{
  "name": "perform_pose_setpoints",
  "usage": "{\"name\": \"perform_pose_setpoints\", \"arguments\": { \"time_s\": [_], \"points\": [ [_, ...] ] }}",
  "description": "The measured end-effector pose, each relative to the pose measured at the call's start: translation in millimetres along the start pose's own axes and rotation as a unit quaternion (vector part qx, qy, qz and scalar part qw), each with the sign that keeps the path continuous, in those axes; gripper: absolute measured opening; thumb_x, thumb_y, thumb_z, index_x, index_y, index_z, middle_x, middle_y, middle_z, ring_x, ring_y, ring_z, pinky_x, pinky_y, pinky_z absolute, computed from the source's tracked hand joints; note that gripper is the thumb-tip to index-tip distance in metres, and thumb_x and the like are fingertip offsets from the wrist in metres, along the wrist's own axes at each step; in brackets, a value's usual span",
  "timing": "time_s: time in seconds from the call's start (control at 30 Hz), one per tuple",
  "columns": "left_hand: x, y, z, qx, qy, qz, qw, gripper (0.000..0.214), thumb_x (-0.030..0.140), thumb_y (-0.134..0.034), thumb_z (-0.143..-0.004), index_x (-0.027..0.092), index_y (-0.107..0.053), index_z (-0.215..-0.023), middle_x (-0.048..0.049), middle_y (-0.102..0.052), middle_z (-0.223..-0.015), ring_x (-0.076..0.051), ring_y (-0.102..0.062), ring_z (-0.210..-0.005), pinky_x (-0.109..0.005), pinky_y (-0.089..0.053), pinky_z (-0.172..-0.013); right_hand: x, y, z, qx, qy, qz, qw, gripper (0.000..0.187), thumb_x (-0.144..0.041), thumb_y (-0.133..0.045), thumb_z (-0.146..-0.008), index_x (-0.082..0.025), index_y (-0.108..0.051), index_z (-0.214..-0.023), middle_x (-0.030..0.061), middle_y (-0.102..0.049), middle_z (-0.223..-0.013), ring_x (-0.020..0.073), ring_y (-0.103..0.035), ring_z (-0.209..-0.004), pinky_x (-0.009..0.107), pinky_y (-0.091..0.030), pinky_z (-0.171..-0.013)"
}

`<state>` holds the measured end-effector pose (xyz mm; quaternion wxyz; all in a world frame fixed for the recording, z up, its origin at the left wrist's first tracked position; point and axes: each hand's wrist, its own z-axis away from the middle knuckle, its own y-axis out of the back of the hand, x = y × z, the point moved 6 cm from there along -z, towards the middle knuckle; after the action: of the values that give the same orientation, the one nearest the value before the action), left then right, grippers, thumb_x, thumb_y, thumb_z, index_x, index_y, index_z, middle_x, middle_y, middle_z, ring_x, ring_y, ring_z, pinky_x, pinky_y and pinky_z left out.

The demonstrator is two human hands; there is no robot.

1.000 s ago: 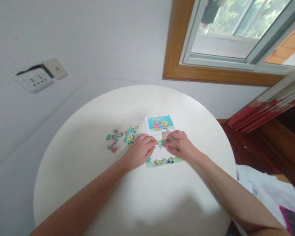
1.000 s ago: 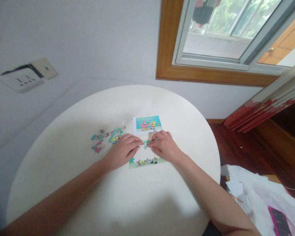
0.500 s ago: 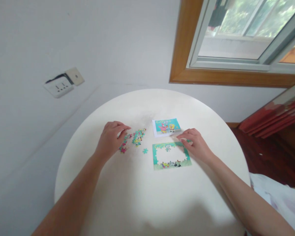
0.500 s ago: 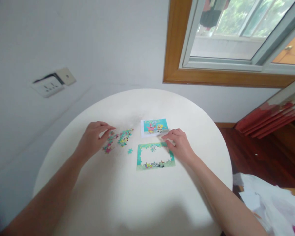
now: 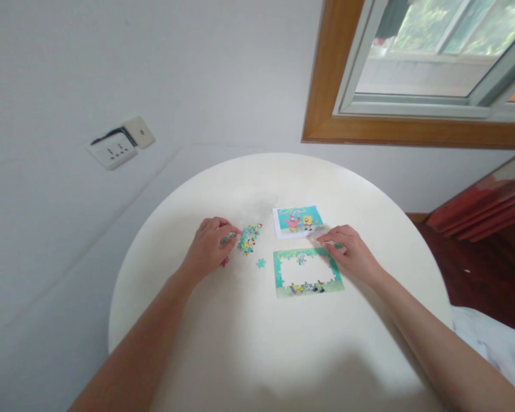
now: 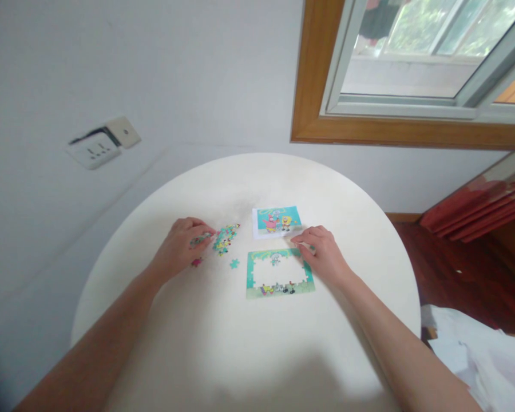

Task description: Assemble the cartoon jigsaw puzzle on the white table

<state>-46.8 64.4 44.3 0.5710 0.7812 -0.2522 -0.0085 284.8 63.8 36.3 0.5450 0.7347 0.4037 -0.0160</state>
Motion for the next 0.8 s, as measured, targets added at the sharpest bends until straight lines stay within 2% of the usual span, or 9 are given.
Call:
{"name": "perform_pose_setpoints", "arguments": {
  "time_s": [0.17,0.3,0.43,0.6,0.7,0.8],
  "points": [
    [27,-16.4,-5,0.039,0.034,-0.015,0.999,0.019,0.029,-0.055,-0.089,0.021,-0.07,-0.099,-0.0076,-0.057,-0.101,-0.025,-0.051,-0.101,-0.044,-0.042,-0.095,-2,-2,1,-0.008,-0.003,0.0,1.0,0.021,-0.022,-0.054,-0.089,-0.022,-0.073,-0.097,0.0078,-0.07,-0.093,0.0239,-0.06,-0.091,0.04,-0.045,-0.082],
    [32,-23.6,-7,0.047,0.05,-0.049,0.996,0.02,0.037,-0.062,-0.086,0.021,-0.068,-0.098,-0.0081,-0.056,-0.102,-0.027,-0.049,-0.102,-0.043,-0.043,-0.092,-1,-2,1,-0.013,0.002,-0.005,1.0,0.021,-0.022,-0.054,-0.089,-0.022,-0.073,-0.099,0.008,-0.07,-0.094,0.0239,-0.06,-0.091,0.041,-0.046,-0.082],
    [32,-27.1,-6,0.039,0.054,-0.062,0.996,0.032,0.045,-0.069,-0.08,0.022,-0.066,-0.103,-0.0079,-0.055,-0.106,-0.028,-0.048,-0.104,-0.044,-0.043,-0.094,-1,-2,1,-0.013,0.002,-0.008,1.0,0.021,-0.021,-0.054,-0.089,-0.022,-0.073,-0.099,0.0083,-0.07,-0.095,0.0238,-0.059,-0.092,0.041,-0.046,-0.082],
    [29,-27.7,-4,0.001,0.025,-0.013,1.0,0.019,0.036,-0.066,-0.083,0.023,-0.067,-0.097,-0.0063,-0.055,-0.107,-0.026,-0.048,-0.107,-0.043,-0.039,-0.1,-3,0,0,-0.008,0.002,-0.01,1.0,0.021,-0.02,-0.054,-0.088,-0.022,-0.073,-0.099,0.0079,-0.07,-0.095,0.0238,-0.059,-0.092,0.041,-0.046,-0.083],
    [19,-21.7,-3,-0.02,0.009,0.019,1.0,0.024,0.034,-0.064,-0.083,0.023,-0.067,-0.104,-0.0062,-0.055,-0.108,-0.026,-0.049,-0.107,-0.044,-0.038,-0.102,-3,2,0,-0.005,0.003,-0.016,1.0,0.021,-0.02,-0.054,-0.088,-0.022,-0.072,-0.098,0.0074,-0.07,-0.094,0.0238,-0.059,-0.091,0.041,-0.046,-0.083],
    [4,-11.9,-1,-0.023,0.001,0.043,0.999,0.024,0.025,-0.052,-0.088,0.022,-0.068,-0.104,-0.0061,-0.057,-0.102,-0.025,-0.052,-0.103,-0.045,-0.038,-0.099,-4,2,0,0.0,0.005,-0.017,1.0,0.02,-0.019,-0.055,-0.088,-0.022,-0.072,-0.097,0.0071,-0.07,-0.093,0.0239,-0.059,-0.091,0.041,-0.046,-0.083]
  ]
}}
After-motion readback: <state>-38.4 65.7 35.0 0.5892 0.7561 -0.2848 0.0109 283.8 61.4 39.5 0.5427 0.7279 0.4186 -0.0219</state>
